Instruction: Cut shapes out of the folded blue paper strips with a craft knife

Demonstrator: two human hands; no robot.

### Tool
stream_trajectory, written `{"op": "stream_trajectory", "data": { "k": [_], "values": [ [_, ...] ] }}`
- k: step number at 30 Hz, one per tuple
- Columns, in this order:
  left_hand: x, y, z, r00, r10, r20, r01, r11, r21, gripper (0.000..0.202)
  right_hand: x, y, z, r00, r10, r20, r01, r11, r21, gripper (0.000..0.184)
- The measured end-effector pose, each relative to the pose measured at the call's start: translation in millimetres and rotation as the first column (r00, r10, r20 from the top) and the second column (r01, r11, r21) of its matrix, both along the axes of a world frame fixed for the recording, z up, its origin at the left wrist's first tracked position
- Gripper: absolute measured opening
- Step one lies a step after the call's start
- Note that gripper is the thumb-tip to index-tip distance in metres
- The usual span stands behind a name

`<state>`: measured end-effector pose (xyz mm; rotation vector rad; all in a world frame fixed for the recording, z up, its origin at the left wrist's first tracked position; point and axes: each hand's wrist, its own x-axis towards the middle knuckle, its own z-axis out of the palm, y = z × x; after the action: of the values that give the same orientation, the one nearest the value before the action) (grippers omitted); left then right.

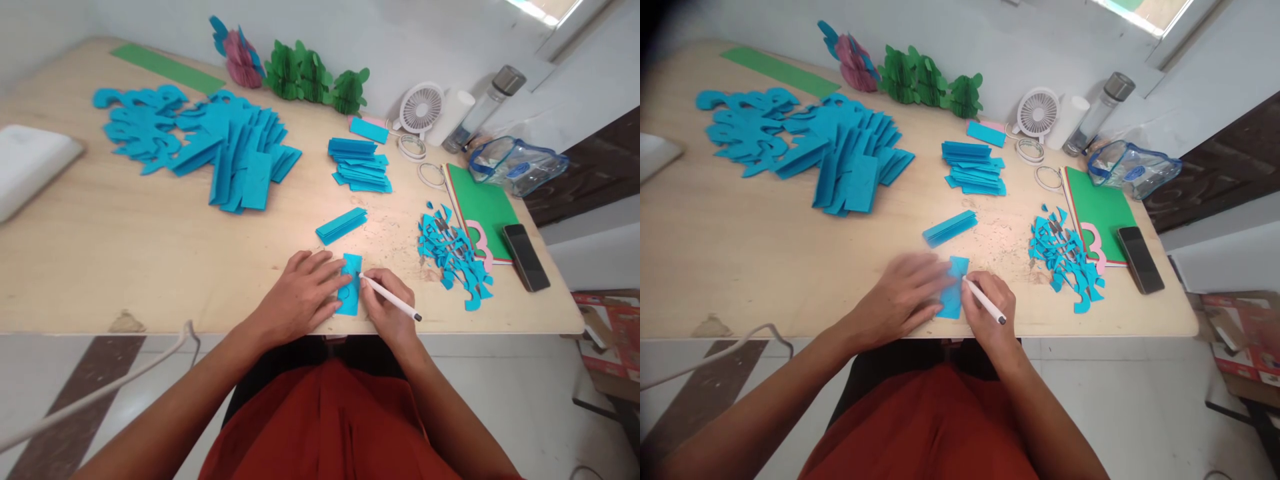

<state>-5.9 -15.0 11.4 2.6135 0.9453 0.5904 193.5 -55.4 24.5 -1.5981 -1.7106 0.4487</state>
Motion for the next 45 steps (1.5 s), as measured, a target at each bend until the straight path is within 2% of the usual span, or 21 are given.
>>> {"op": "stream_trajectory", "data": {
  "k": [24, 45],
  "values": [
    [1, 0, -3.1, 1.000, -0.022, 0.003, 0.022, 0.998, 0.056, 0.036, -3, -10, -3.9, 0.994, -0.003, 0.107, -0.011, 0.990, 0.139, 0.014],
    [1, 1, -4.4, 1.000, -0.021, 0.001, 0.021, 0.999, 0.045, 0.036, -4, -14, -2.8, 0.994, 0.040, 0.097, -0.052, 0.991, 0.124, 0.013]
  ]
}}
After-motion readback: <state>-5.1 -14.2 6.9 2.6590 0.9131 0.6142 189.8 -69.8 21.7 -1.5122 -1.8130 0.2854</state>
